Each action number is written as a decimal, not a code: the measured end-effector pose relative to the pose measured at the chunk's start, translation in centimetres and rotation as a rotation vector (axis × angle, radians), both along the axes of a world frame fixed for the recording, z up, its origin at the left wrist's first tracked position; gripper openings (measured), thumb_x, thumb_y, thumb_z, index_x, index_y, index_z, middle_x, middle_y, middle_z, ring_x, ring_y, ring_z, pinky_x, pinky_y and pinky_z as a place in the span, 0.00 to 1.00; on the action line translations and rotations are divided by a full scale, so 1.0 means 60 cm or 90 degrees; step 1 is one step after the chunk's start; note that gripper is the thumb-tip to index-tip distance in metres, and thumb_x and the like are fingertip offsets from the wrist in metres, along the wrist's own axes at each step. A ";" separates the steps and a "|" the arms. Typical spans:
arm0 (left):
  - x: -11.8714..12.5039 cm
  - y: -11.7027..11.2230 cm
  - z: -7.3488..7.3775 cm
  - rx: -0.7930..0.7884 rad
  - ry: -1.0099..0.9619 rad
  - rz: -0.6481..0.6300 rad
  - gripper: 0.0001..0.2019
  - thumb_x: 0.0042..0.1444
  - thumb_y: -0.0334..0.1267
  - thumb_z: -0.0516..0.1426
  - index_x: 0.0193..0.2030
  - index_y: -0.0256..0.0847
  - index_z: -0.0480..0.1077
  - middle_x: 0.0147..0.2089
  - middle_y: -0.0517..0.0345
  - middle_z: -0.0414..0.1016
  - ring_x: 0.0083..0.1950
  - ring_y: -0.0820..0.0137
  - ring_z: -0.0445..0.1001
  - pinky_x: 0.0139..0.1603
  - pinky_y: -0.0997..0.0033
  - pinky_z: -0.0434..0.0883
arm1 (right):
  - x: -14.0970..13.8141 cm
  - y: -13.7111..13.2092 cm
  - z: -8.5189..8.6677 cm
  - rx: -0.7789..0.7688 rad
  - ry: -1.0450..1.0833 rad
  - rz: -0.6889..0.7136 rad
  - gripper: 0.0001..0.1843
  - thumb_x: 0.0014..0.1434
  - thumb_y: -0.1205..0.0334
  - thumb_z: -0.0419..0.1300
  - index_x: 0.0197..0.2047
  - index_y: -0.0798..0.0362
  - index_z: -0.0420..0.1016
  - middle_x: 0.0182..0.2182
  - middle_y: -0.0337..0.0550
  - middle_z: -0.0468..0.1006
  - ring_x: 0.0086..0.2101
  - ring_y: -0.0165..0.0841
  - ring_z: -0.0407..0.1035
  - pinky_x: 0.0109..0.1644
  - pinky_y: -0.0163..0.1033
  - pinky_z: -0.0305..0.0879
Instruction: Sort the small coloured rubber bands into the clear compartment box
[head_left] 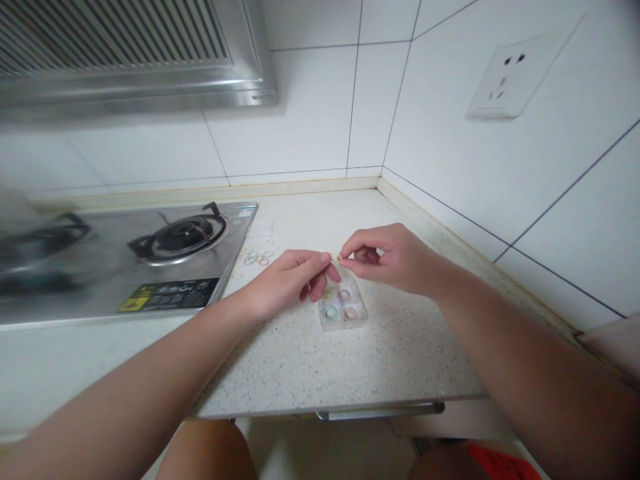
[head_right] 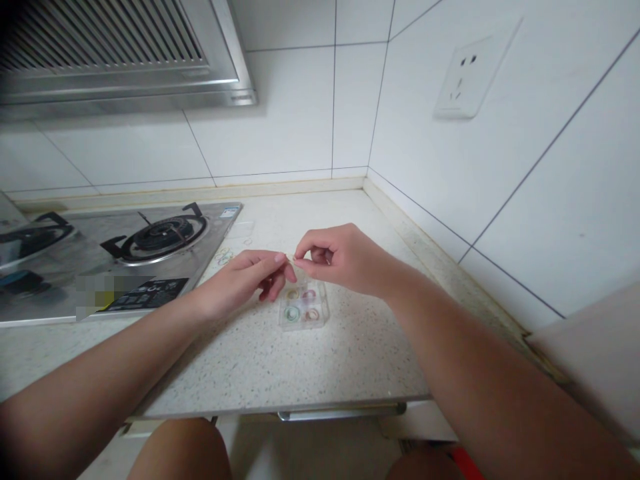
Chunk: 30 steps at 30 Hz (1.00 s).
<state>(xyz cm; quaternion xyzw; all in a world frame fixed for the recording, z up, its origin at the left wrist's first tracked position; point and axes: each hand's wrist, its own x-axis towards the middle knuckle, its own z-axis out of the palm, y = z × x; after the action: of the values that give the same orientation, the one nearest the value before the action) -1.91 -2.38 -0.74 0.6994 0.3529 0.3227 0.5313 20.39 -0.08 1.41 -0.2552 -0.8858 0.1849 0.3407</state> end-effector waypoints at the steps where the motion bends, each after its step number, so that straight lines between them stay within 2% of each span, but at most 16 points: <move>1: 0.000 0.001 -0.001 -0.004 -0.006 0.000 0.24 0.68 0.53 0.49 0.36 0.36 0.76 0.20 0.62 0.68 0.22 0.76 0.63 0.25 0.75 0.59 | 0.000 -0.001 0.001 0.012 -0.006 0.004 0.07 0.62 0.59 0.63 0.36 0.54 0.78 0.21 0.32 0.65 0.22 0.23 0.57 0.27 0.32 0.55; 5: -0.001 0.002 -0.001 -0.014 -0.017 0.000 0.27 0.68 0.55 0.47 0.36 0.35 0.76 0.20 0.62 0.68 0.22 0.76 0.62 0.25 0.74 0.59 | -0.001 -0.002 0.005 0.063 -0.027 0.028 0.06 0.61 0.62 0.63 0.36 0.54 0.80 0.20 0.32 0.67 0.21 0.22 0.58 0.27 0.31 0.53; 10: 0.000 -0.002 0.005 -0.001 0.021 0.026 0.18 0.66 0.48 0.54 0.33 0.37 0.75 0.20 0.64 0.68 0.22 0.77 0.61 0.25 0.75 0.58 | 0.001 0.000 0.003 0.063 -0.044 0.018 0.07 0.61 0.60 0.63 0.40 0.54 0.80 0.20 0.31 0.66 0.21 0.22 0.58 0.27 0.30 0.54; 19: -0.005 0.000 0.002 0.037 0.009 0.050 0.14 0.65 0.45 0.56 0.35 0.37 0.75 0.20 0.66 0.68 0.22 0.78 0.61 0.25 0.76 0.59 | 0.004 0.002 -0.002 0.055 -0.056 -0.007 0.07 0.62 0.60 0.63 0.40 0.54 0.78 0.20 0.30 0.64 0.21 0.22 0.56 0.27 0.30 0.53; 30: -0.011 -0.009 0.007 0.038 -0.100 0.026 0.12 0.62 0.45 0.60 0.36 0.37 0.76 0.21 0.64 0.68 0.22 0.78 0.63 0.25 0.77 0.59 | 0.005 0.002 0.007 0.085 -0.184 -0.069 0.08 0.63 0.60 0.60 0.39 0.54 0.78 0.21 0.34 0.70 0.23 0.24 0.61 0.31 0.33 0.53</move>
<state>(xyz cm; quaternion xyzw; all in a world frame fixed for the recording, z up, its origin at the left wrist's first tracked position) -2.54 -2.90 -0.30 0.6802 0.3147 0.3977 0.5293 20.69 0.04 1.84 -0.3035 -0.9208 0.0686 0.2354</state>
